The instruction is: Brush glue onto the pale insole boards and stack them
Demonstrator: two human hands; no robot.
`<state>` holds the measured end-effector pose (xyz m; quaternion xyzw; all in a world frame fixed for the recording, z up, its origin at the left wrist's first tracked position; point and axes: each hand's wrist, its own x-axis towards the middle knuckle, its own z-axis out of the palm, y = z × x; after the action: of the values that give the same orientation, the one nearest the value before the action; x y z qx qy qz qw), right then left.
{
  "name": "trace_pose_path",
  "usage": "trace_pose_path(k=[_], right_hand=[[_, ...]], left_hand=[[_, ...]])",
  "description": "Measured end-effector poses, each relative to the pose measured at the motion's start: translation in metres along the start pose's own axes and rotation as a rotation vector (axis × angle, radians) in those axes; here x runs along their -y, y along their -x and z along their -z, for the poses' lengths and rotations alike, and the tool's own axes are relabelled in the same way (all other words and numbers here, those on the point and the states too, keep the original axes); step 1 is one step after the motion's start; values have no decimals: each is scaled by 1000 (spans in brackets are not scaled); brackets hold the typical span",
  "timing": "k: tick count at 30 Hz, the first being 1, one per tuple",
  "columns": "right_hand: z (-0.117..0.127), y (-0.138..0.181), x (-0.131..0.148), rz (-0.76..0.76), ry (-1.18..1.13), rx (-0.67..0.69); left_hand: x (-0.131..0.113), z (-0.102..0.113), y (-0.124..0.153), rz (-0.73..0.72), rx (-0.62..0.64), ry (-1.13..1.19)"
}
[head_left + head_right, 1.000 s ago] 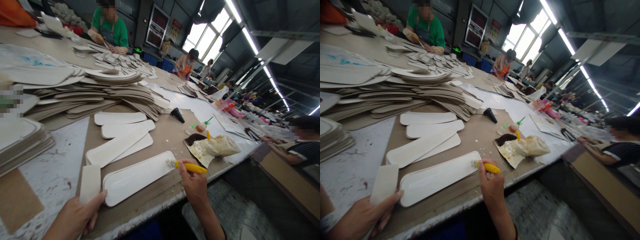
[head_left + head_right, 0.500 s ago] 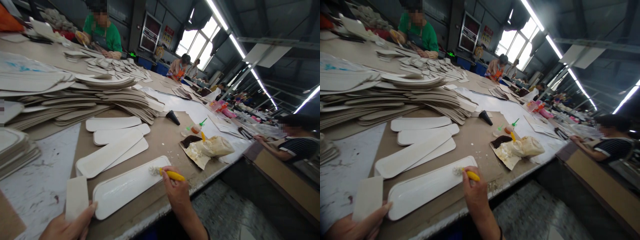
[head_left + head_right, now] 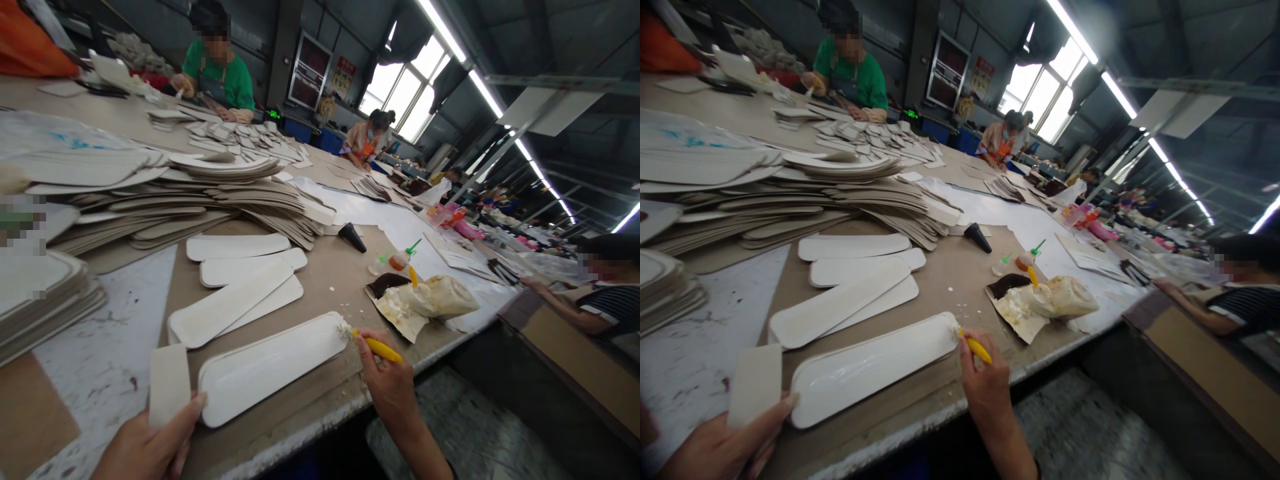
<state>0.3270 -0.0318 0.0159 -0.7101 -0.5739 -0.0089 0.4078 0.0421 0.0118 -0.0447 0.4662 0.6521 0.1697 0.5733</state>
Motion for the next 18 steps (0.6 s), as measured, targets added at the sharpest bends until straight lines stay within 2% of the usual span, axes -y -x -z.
trace_pose_path(k=[2, 4, 6, 8, 10, 13, 15, 18], right_hand=[[-1, 4, 7, -75, -32, 39], [-1, 7, 15, -221, -76, 71], [-1, 7, 19, -356, -112, 82], [-2, 3, 22, -373, -185, 90], [-7, -1, 29, -316, -340, 130], [-20, -2, 55, -284, -563, 323], [-32, 1, 78, -338, -654, 497], [-49, 9, 106, -442, -851, 739]], left_hand=[[-6, 1, 3, -34, -19, 61], [-13, 3, 7, -88, -59, 139], [-19, 8, 12, -130, -157, 152], [-26, 14, 19, -182, -181, 168], [-32, 16, 29, -195, -53, 246], [-41, 12, 45, -147, 217, 460], [-45, 6, 53, -125, 342, 552], [-48, -5, 58, -134, 455, 539]])
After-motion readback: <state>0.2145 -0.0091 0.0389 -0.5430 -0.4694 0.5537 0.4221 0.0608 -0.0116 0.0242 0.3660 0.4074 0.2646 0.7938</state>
